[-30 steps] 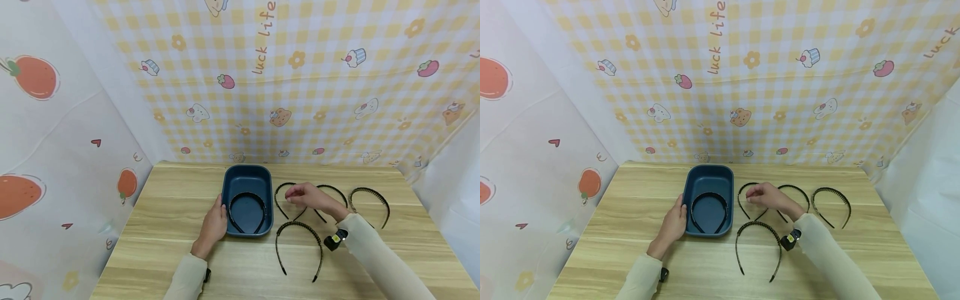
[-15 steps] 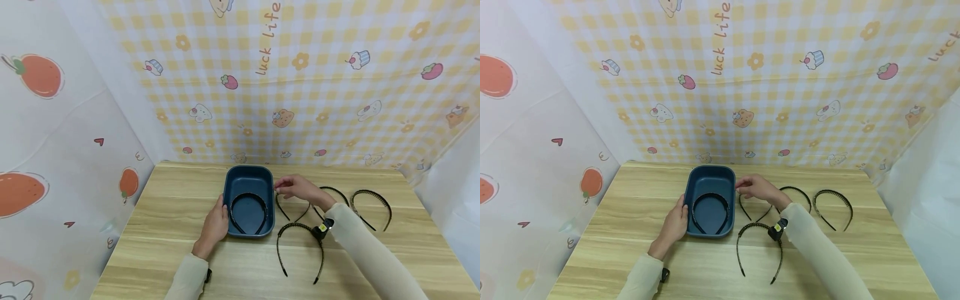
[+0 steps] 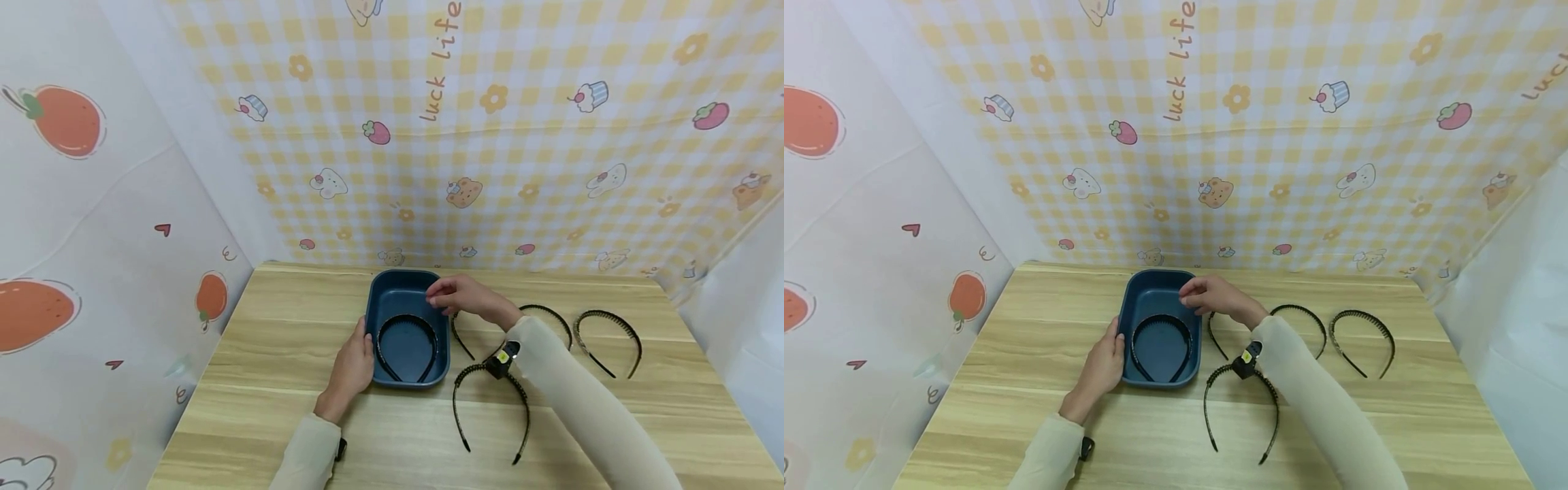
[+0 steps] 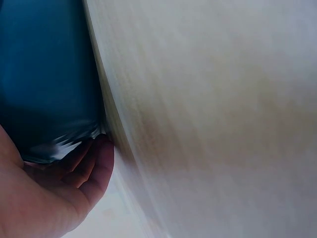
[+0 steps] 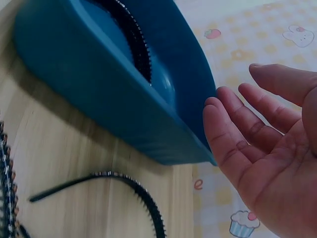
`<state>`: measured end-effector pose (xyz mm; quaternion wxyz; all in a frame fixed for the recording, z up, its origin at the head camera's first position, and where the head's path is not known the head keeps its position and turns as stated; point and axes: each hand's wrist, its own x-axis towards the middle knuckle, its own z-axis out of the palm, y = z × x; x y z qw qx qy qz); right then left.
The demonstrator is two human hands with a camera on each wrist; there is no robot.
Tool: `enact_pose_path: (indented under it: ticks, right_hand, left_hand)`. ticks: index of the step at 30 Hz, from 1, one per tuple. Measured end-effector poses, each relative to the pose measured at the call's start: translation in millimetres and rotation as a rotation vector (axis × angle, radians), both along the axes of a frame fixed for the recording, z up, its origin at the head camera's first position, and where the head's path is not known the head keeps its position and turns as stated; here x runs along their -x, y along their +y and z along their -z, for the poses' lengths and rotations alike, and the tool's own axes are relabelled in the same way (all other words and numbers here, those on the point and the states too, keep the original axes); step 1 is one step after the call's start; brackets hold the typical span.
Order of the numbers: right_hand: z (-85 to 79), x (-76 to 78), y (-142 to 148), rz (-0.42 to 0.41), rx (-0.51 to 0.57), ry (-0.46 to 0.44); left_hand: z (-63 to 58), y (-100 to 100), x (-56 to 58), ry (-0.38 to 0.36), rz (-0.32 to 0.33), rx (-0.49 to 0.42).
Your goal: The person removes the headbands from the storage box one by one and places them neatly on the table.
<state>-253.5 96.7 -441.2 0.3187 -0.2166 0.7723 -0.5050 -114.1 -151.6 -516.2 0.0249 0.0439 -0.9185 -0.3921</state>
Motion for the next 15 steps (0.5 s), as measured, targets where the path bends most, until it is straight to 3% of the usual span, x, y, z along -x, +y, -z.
enact_pose_path:
  ticks: [15]
  right_hand:
    - [4.7,3.1,-26,-0.022,-0.071,0.042]
  left_hand:
    - [0.6,-1,1.1,-0.005,0.005,-0.009]
